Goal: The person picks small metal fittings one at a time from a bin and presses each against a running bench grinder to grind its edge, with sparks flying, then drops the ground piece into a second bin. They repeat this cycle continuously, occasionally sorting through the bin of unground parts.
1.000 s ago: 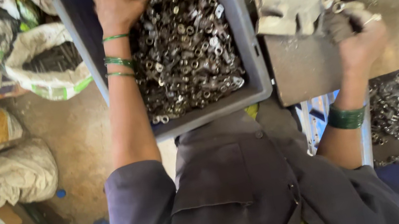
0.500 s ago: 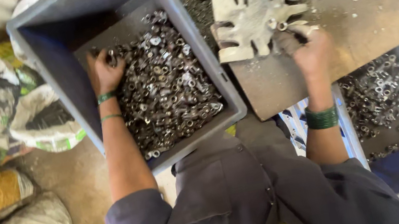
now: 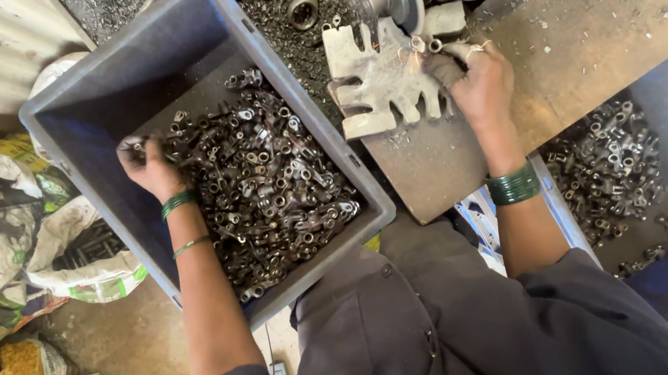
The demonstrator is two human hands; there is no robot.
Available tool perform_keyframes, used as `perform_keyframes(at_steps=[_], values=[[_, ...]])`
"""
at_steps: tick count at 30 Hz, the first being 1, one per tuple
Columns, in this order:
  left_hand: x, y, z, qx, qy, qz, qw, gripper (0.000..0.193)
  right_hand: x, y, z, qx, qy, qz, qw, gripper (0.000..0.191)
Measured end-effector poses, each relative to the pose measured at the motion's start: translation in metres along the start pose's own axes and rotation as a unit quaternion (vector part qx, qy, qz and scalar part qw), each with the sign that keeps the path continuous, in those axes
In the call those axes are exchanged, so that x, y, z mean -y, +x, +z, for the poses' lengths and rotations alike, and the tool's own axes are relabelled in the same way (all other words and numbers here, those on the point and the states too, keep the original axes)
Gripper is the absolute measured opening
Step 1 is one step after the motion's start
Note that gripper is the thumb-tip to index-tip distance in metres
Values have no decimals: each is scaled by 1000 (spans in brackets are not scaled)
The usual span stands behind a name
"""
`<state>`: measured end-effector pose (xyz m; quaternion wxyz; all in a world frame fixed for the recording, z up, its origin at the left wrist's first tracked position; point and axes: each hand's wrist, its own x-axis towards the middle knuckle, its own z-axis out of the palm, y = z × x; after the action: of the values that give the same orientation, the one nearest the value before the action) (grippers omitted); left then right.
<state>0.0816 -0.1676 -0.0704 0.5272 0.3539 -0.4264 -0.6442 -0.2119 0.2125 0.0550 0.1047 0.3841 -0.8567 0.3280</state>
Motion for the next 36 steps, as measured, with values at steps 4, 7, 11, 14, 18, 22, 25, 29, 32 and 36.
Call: perform_keyframes(at_steps=[4, 7, 11, 14, 18, 22, 25, 29, 32, 36], values=[[-46, -35, 35, 39, -205, -123, 970, 9, -4, 9, 10, -26, 1, 9, 1000, 24], [-73, -73, 58, 104, -347, -227, 904, 8, -8, 12, 13, -19, -8, 19, 1000, 25], [-72, -118, 77, 94, -485, -328, 805, 16, -7, 13, 16, -13, -21, 25, 999, 25], [-54, -142, 83, 124, -527, -338, 770, 17, -3, 13, 18, -5, -9, 52, 999, 22], [-32, -161, 89, 111, -551, -395, 727, 15, 3, 15, 18, -15, -8, 57, 998, 24], [-24, -169, 90, 123, -542, -404, 726, 12, 5, 14, 13, -29, 16, 54, 998, 25], [-26, -172, 86, 113, -527, -390, 747, 15, 2, 9, 12, -2, 117, 137, 984, 24], [-29, -173, 81, 100, -545, -387, 737, 17, -7, -4, 19, -47, 90, 93, 990, 23], [-31, -174, 79, 108, -542, -397, 733, 15, -17, -17, 25, -128, -35, -64, 989, 21], [-30, -176, 78, 99, -526, -409, 739, 16, -27, -24, 28, -150, -130, -152, 968, 21]])
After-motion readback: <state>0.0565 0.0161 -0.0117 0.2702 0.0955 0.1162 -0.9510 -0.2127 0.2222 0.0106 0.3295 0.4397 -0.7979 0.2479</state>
